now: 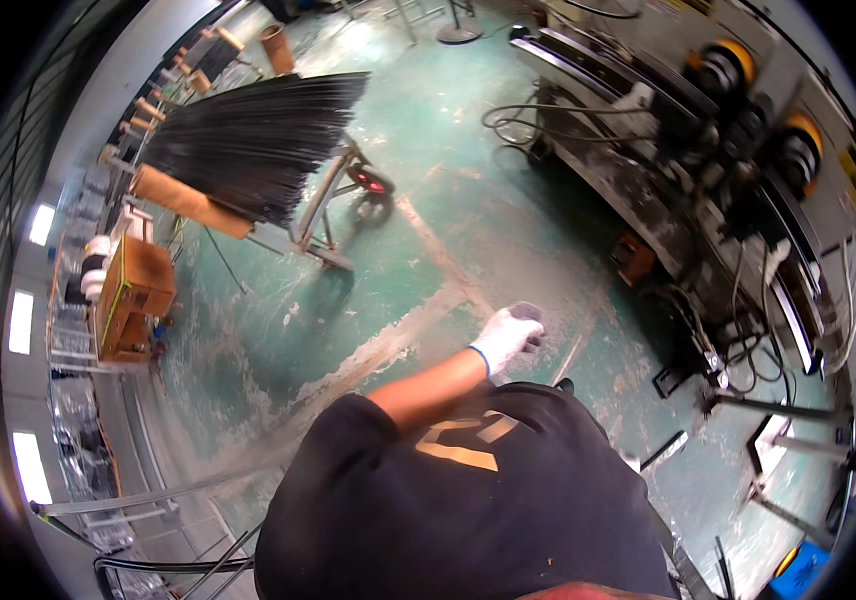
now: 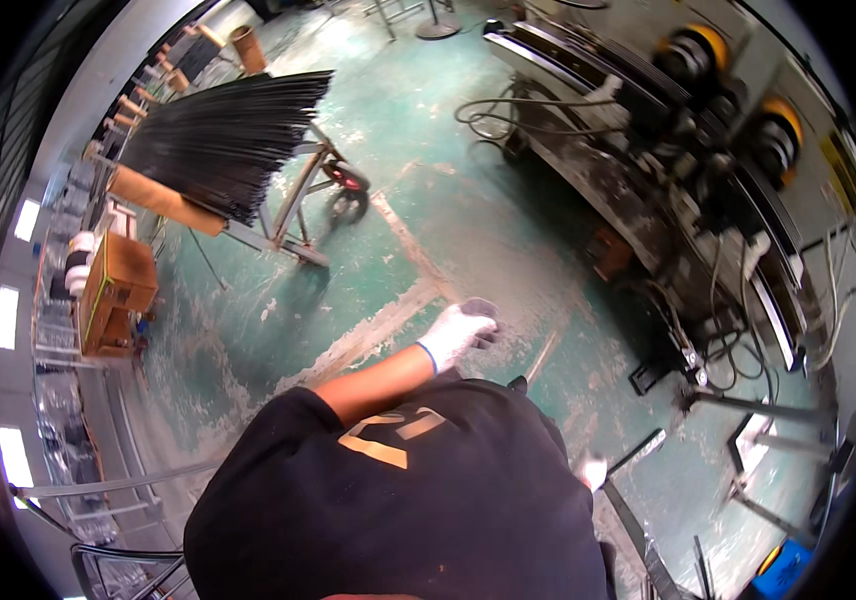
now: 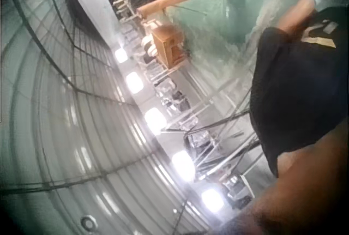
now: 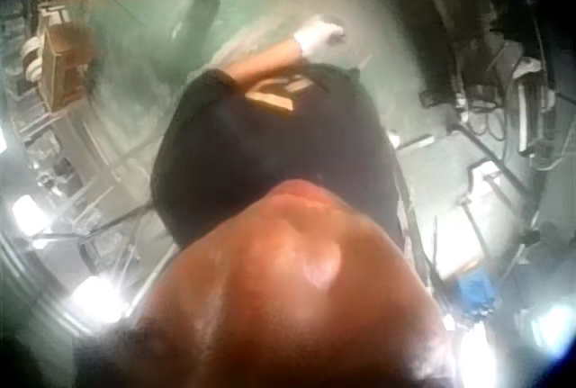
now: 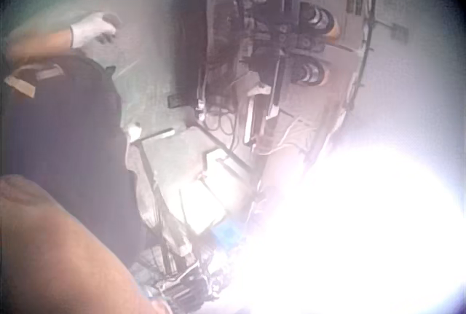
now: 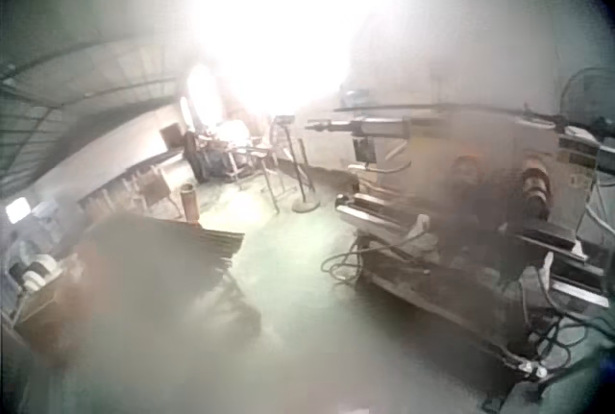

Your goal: The person repeatedly picks up bundles of long metal rods, feeds them into a bending machine, and removes the bent rods. The bent rods are placed into a nearby metal rack. The process is repeated continuously throughout the clip.

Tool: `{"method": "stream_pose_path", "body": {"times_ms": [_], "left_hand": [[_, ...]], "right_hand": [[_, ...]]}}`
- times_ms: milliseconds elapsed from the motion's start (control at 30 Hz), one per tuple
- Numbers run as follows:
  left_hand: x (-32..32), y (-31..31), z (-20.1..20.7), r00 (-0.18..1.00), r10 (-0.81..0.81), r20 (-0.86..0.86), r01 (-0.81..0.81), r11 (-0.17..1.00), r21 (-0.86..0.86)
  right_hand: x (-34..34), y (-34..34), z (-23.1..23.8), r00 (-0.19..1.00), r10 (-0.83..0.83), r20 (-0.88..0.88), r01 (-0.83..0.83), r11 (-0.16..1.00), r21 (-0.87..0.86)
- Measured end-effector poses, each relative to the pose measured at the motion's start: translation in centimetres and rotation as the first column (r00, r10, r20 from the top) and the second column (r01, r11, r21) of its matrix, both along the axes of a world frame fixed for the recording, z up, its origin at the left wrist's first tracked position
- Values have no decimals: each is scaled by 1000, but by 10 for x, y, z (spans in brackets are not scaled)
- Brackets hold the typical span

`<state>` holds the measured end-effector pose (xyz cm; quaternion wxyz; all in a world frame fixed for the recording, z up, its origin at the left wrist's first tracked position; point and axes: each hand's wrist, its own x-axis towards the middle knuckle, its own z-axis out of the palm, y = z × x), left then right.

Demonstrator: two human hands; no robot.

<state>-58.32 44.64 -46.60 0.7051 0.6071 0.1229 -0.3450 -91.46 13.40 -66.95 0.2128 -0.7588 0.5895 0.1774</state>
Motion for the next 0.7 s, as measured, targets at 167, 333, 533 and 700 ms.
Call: {"method": "stream_pose_path", "body": {"times_ms": [167, 333, 533, 700], "left_hand": [[56, 164, 27, 927, 332, 176, -322, 943, -82], [85, 268, 54, 807, 565, 175, -561, 824, -73], [98, 299, 23, 689, 725, -18, -721, 682, -124], [144, 314, 49, 605, 792, -80, -794, 608, 16]], "right_hand": [[316, 103, 97, 654, 516, 554, -510, 841, -181], [526, 280, 290, 193, 711, 676, -817, 498, -291], [665, 486, 374, -337, 796, 503, -852, -30, -523], [759, 610, 351, -345, 905, 251, -822, -163, -545]]}}
